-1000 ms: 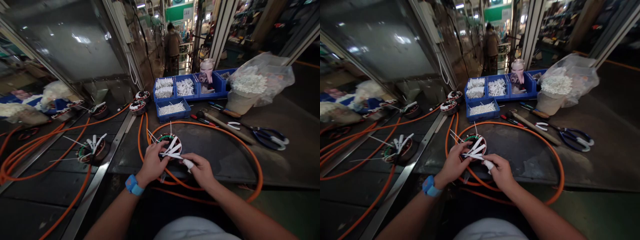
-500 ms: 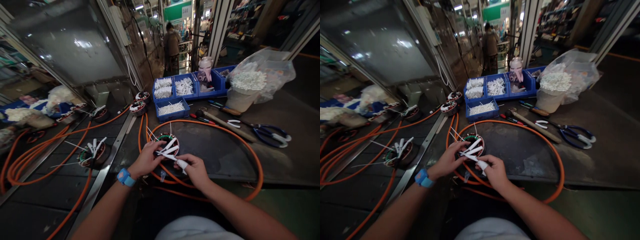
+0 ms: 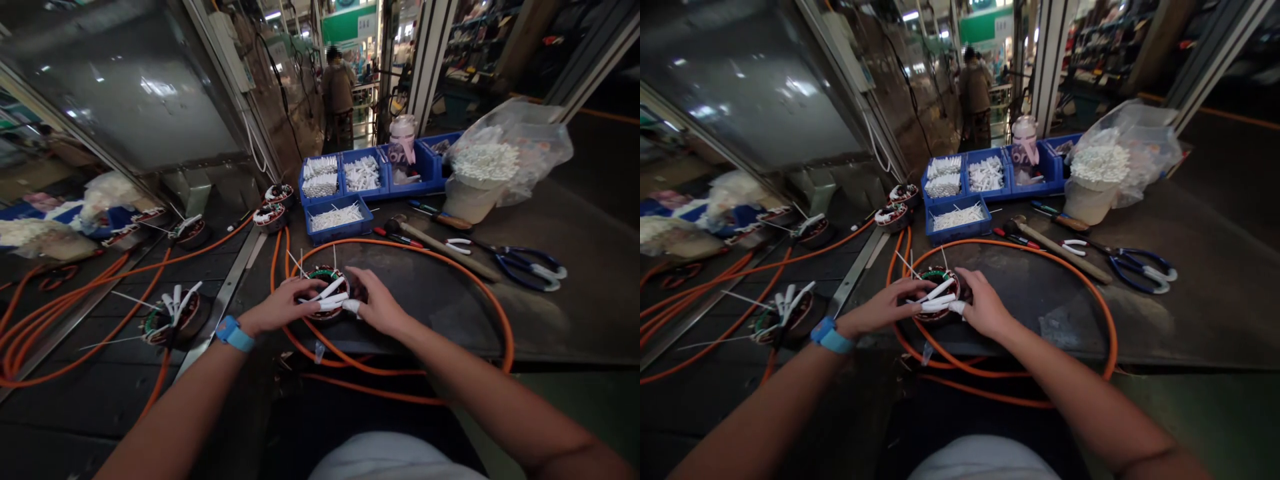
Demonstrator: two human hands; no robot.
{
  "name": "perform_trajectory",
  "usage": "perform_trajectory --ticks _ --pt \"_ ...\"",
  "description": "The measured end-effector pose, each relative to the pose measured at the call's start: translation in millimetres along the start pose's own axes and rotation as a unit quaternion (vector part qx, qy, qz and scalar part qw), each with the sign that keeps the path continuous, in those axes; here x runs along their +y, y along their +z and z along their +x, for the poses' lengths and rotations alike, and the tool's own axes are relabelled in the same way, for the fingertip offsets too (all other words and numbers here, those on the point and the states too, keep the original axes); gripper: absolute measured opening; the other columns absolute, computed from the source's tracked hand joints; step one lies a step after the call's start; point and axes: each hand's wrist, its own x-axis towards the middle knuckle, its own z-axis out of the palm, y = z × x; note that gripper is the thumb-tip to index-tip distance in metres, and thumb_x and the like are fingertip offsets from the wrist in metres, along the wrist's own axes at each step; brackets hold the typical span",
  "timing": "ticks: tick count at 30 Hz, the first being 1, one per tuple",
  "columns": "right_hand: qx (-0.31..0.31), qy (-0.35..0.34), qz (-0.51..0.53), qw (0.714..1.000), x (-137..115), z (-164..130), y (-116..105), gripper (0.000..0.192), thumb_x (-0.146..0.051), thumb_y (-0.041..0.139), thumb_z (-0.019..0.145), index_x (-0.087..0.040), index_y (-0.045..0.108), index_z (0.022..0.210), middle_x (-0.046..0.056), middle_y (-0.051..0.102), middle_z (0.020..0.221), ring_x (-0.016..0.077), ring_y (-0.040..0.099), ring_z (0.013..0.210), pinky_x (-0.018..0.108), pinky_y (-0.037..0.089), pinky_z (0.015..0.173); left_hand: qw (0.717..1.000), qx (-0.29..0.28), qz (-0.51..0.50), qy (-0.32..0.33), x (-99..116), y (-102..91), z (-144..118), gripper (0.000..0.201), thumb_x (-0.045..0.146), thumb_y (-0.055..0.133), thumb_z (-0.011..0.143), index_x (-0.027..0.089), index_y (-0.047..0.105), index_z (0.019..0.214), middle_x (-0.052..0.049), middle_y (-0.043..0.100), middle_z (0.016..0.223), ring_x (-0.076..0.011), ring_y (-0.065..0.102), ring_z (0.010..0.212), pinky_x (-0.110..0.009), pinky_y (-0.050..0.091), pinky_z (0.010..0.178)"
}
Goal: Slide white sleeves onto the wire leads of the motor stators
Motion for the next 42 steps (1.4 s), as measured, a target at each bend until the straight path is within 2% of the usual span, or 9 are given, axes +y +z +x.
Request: perform_trajectory --ticks 4,9,13,18,24,31,38,40,42 --pt "-0.096 -0.101 -0.125 0.982 -3.2 14.4 -17.8 0.049 -0.016 0.059 0.078 -0.021 0.051 0.126 0.009 0.049 0.114 0.0191 0.051 0.102 0.034 0.042 0.09 0.998 0.019 0.061 -0.014 10.1 7.4 10.9 0.037 0.037 0.058 0.079 0.024 0.06 0.114 -0.003 0.068 0.099 -0.0235 0.057 0.097 -0.04 0.035 0.093" --pt "-0.17 -0.156 -0.226 0.946 -12.8 32.1 -31.0 0.03 -0.013 0.053 0.082 -0.019 0.061 0.11 0.007 0.054 0.105 0.0175 0.052 0.095 0.029 0.042 0.082 0.996 0.013 0.091 -0.018 14.2 16.9 12.2 0.03 0.031 0.055 0.083 0.027 0.06 0.112 -0.002 0.067 0.1 -0.0225 0.056 0.097 -0.041 0.032 0.092" --pt "-0.227 -0.206 -0.294 0.905 -19.0 53.0 -36.0 0.017 -0.014 0.054 0.082 -0.018 0.063 0.095 0.006 0.056 0.097 0.0169 0.052 0.088 0.027 0.039 0.073 0.982 0.074 0.171 -0.028 26.2 27.5 4.6 0.023 0.027 0.055 0.084 0.027 0.062 0.105 -0.002 0.065 0.094 -0.0227 0.053 0.095 -0.044 0.03 0.092" --pt "-0.314 -0.286 -0.348 0.836 -27.7 78.3 -34.7 0.01 -0.015 0.054 0.081 -0.019 0.062 0.084 0.004 0.056 0.086 0.0174 0.05 0.082 0.027 0.036 0.068 0.948 0.149 0.278 -0.042 42.2 54.7 -2.3 0.035 0.027 0.051 0.085 0.019 0.051 0.119 -0.009 0.061 0.101 -0.0276 0.046 0.104 -0.047 0.029 0.094" --pt "-0.367 -0.286 -0.341 0.817 -36.3 86.7 -37.9 0.012 -0.023 0.062 0.077 -0.017 0.062 0.088 0.004 0.057 0.088 0.0173 0.05 0.082 0.027 0.036 0.067 0.923 0.2 0.321 -0.064 31.2 82.5 -1.9 0.04 0.039 0.052 0.084 0.012 0.05 0.114 -0.009 0.057 0.086 -0.0259 0.048 0.081 -0.041 0.038 0.079" --pt "-0.44 -0.335 -0.36 0.752 -39.0 108.2 -31.6 0.011 -0.019 0.054 0.082 -0.017 0.065 0.079 0.004 0.06 0.081 0.0173 0.052 0.08 0.027 0.033 0.061 0.918 0.231 0.322 -0.021 20.1 85.4 -1.6 0.036 0.039 0.048 0.086 0.012 0.053 0.109 -0.007 0.057 0.08 -0.0238 0.048 0.076 -0.039 0.036 0.074" --pt "-0.481 -0.312 -0.361 0.736 -39.2 121.7 -18.9 0.007 -0.02 0.06 0.077 -0.021 0.067 0.077 0.002 0.063 0.077 0.0174 0.053 0.079 0.027 0.034 0.063 0.91 0.257 0.326 0.003 18.1 86.7 0.0 0.035 0.037 0.049 0.086 0.01 0.054 0.107 -0.007 0.057 0.078 -0.0235 0.048 0.075 -0.038 0.034 0.073" --pt "-0.456 -0.308 -0.348 0.76 -38.3 113.0 -23.6 0.007 -0.02 0.062 0.075 -0.019 0.067 0.08 0.004 0.063 0.08 0.0182 0.053 0.083 0.027 0.037 0.066 0.903 0.263 0.339 0.004 18.4 86.4 -0.4 0.036 0.038 0.05 0.086 0.01 0.054 0.108 -0.007 0.057 0.079 -0.0233 0.048 0.075 -0.038 0.034 0.073" --pt "-0.413 -0.303 -0.292 0.808 -31.1 100.3 -37.8 0.016 -0.021 0.063 0.076 -0.017 0.066 0.091 0.006 0.063 0.091 0.0179 0.054 0.089 0.027 0.04 0.073 0.897 0.268 0.352 0.003 18.1 86.0 -0.4 0.037 0.039 0.051 0.085 0.011 0.054 0.109 -0.007 0.057 0.077 -0.023 0.048 0.074 -0.037 0.035 0.073"
